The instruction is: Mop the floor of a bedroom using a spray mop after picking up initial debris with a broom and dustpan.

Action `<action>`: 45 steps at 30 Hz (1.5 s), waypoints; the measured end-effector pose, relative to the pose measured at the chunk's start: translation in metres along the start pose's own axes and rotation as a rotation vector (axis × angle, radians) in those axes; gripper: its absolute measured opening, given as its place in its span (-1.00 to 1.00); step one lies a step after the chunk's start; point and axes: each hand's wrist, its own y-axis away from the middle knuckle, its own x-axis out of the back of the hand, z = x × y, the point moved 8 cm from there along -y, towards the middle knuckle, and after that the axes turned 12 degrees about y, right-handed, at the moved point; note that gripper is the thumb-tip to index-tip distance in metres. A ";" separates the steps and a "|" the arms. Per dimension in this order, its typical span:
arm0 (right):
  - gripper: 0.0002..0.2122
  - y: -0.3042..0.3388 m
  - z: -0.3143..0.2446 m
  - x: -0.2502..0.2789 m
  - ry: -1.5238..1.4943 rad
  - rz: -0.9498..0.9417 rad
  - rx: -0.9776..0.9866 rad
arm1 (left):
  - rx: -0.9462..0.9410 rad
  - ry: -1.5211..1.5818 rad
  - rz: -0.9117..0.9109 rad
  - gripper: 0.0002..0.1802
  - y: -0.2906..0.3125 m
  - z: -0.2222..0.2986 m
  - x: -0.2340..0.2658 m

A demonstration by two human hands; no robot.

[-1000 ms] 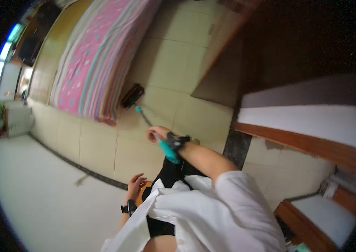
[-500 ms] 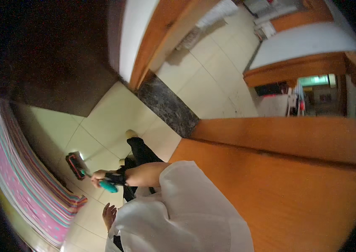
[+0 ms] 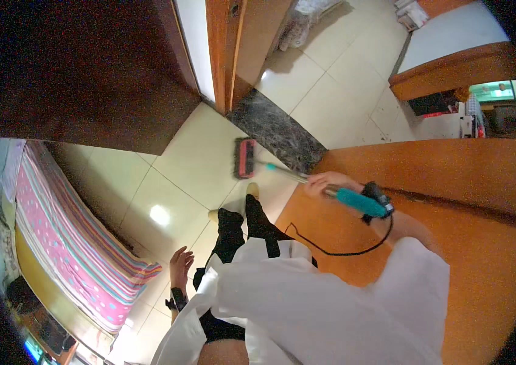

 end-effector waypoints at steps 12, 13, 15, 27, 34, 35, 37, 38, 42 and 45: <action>-0.84 0.055 -0.069 0.112 -0.633 0.001 0.233 | 0.003 -0.055 0.030 -0.69 0.004 -0.022 -0.033; -0.87 0.056 -0.055 0.084 -1.163 -0.109 0.241 | -0.006 -0.045 0.038 -0.67 0.005 -0.026 -0.032; -0.88 0.075 -0.060 0.072 -0.689 0.155 0.354 | 0.008 -0.078 0.011 -0.67 -0.003 -0.029 -0.036; -0.86 0.052 -0.045 -0.004 0.337 0.080 0.227 | -0.113 -0.063 -0.065 -0.66 0.013 0.008 -0.114; -0.87 -0.012 -0.019 -0.151 -0.203 -0.121 -0.265 | -0.177 0.042 0.152 -0.71 0.053 -0.007 -0.092; -0.88 -0.021 -0.014 -0.183 -0.273 -0.172 -0.361 | -0.217 0.104 0.111 -0.71 0.060 -0.009 -0.090; -0.89 -0.044 -0.003 -0.231 -0.284 -0.231 -0.426 | -0.233 0.142 0.134 -0.71 0.070 -0.008 -0.082; -0.87 -0.056 -0.001 -0.253 -0.218 -0.244 -0.394 | -0.263 0.146 0.163 -0.72 0.073 -0.004 -0.076; -0.88 -0.114 0.025 -0.336 -0.282 -0.361 -0.430 | -0.379 0.249 0.193 -0.75 0.083 0.012 -0.057; -0.89 -0.154 0.052 -0.400 -0.403 -0.429 -0.526 | -0.459 0.231 0.106 -0.73 0.091 0.047 -0.048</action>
